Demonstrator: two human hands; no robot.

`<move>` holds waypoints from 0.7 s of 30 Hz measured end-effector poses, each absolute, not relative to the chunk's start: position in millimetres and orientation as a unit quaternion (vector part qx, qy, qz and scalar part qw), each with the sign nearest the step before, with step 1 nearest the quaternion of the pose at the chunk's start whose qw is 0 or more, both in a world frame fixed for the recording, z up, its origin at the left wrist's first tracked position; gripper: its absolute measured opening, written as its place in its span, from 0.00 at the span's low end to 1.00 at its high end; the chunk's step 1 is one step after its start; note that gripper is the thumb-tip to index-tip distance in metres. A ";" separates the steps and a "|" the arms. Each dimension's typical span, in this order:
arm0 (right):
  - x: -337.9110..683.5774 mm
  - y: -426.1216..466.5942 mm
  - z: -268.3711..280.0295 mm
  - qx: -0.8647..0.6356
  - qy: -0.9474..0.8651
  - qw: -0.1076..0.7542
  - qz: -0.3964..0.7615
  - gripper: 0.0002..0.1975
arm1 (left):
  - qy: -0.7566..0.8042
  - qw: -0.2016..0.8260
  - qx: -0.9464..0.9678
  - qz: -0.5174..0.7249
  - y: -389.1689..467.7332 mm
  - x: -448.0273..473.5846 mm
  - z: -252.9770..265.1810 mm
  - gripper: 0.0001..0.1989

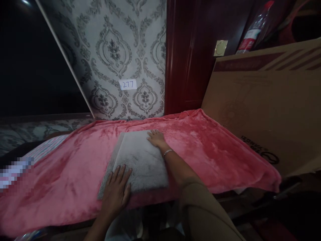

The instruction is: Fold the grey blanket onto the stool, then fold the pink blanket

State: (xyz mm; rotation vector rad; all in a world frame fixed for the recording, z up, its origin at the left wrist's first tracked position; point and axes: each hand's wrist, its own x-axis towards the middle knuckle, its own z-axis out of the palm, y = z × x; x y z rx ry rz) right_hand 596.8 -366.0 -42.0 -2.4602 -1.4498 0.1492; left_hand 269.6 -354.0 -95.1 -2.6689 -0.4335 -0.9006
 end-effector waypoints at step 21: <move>541.2 -541.1 -118.9 -0.722 -0.610 0.320 -0.064 0.40 | -0.141 -0.011 -0.943 -0.302 -320.2 222.0 -75.3 0.22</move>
